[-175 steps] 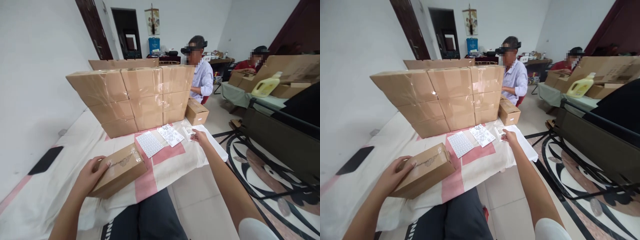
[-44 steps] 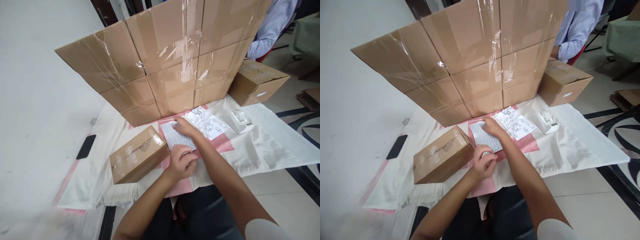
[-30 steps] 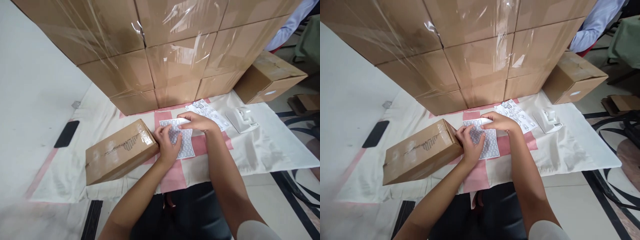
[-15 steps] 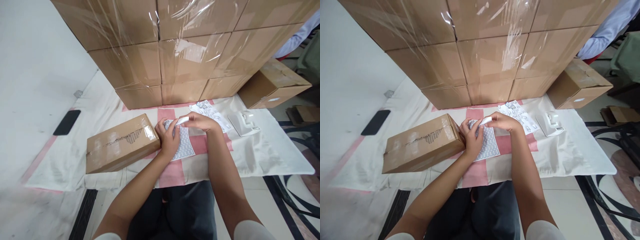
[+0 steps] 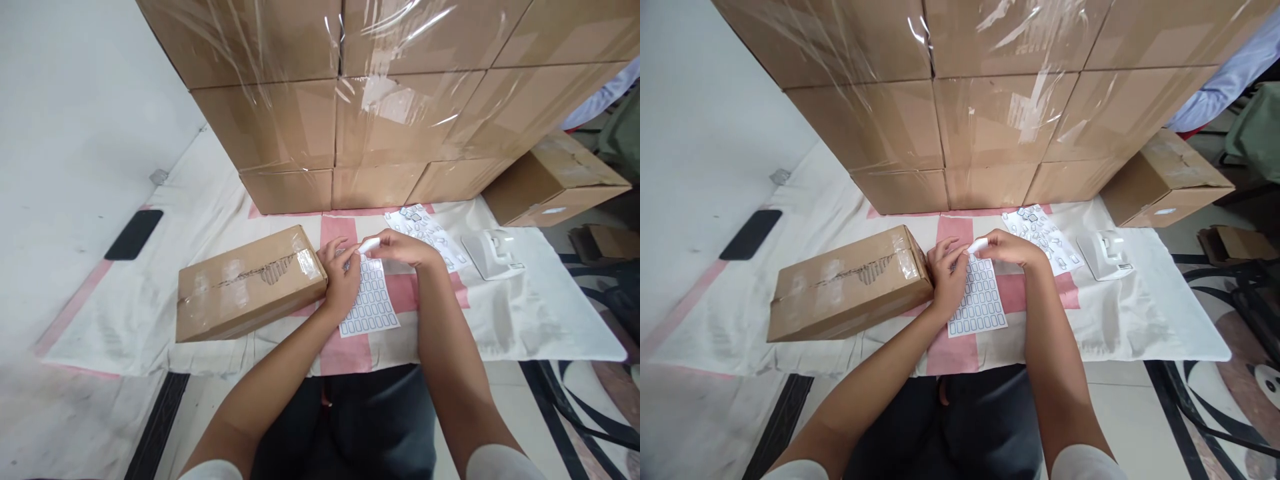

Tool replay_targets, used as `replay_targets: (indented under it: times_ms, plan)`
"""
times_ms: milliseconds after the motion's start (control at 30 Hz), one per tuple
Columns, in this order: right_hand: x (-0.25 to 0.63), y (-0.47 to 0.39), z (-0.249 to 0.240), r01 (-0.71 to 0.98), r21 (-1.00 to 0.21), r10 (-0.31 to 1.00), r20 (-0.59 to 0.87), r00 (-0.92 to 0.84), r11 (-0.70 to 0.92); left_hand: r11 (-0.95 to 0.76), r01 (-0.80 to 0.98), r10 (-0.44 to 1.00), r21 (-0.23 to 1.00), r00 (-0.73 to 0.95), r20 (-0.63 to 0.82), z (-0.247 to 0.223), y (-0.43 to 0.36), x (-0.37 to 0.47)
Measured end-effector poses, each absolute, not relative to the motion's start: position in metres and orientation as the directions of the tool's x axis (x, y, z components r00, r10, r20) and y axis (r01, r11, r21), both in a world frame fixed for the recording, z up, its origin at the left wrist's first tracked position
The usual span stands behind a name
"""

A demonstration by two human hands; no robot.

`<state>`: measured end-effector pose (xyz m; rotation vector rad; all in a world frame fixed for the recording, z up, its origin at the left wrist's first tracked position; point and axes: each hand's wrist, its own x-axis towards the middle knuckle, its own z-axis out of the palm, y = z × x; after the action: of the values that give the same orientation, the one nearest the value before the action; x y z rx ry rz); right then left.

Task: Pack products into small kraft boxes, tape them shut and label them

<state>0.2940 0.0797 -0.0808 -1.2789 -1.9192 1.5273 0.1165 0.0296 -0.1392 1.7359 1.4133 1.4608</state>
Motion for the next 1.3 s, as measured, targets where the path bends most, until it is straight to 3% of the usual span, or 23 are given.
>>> replay_targets:
  times_ms: [167,267,333,400,467,567,667,967,1100,1200,1300]
  plan:
    - [0.298,0.083,-0.091,0.446,-0.890,0.815,-0.324,-0.481,-0.091,-0.330,0.364,0.893,0.871,-0.180,0.414,-0.141,0.039,0.112]
    - [0.299,0.090,-0.100,0.535,-0.838,0.878,-0.330,-0.346,-0.105,-0.308,0.317,0.896,0.897,-0.220,0.386,-0.141,0.042,0.110]
    - [0.298,0.093,-0.104,0.605,-0.795,0.980,-0.155,-0.127,-0.047,-0.297,0.287,0.902,0.911,-0.230,0.366,-0.141,0.042,0.110]
    - [0.293,0.094,-0.105,0.645,-0.758,0.990,0.139,0.016,0.096,-0.290,0.267,0.906,0.919,-0.233,0.354,-0.141,0.040,0.110]
    - [0.285,0.091,-0.102,0.605,-0.745,0.948,0.312,-0.053,0.279,-0.286,0.259,0.906,0.922,-0.239,0.348,-0.141,0.039,0.111]
    - [0.271,0.085,-0.096,0.422,-0.793,0.892,0.328,-0.312,0.439,-0.275,0.260,0.911,0.926,-0.237,0.337,-0.143,0.039,0.111]
    - [0.261,0.081,-0.093,0.335,-0.819,0.859,0.328,-0.393,0.466,-0.266,0.259,0.919,0.928,-0.223,0.326,-0.145,0.041,0.111]
    - [0.258,0.085,-0.100,0.366,-0.796,0.858,0.342,-0.383,0.481,-0.241,0.248,0.932,0.938,-0.210,0.295,-0.150,0.046,0.110]
    - [0.256,0.086,-0.103,0.450,-0.759,0.882,0.411,-0.228,0.470,-0.235,0.229,0.946,0.945,-0.169,0.276,-0.142,0.045,0.112]
    - [0.249,0.087,-0.107,0.507,-0.751,0.892,0.443,-0.085,0.422,-0.306,0.178,0.951,0.935,0.007,0.309,-0.124,0.021,0.101]
    - [0.231,0.081,-0.114,0.506,-0.757,0.899,0.427,-0.094,0.412,-0.487,0.176,0.868,0.855,0.211,0.450,-0.108,-0.034,0.062]
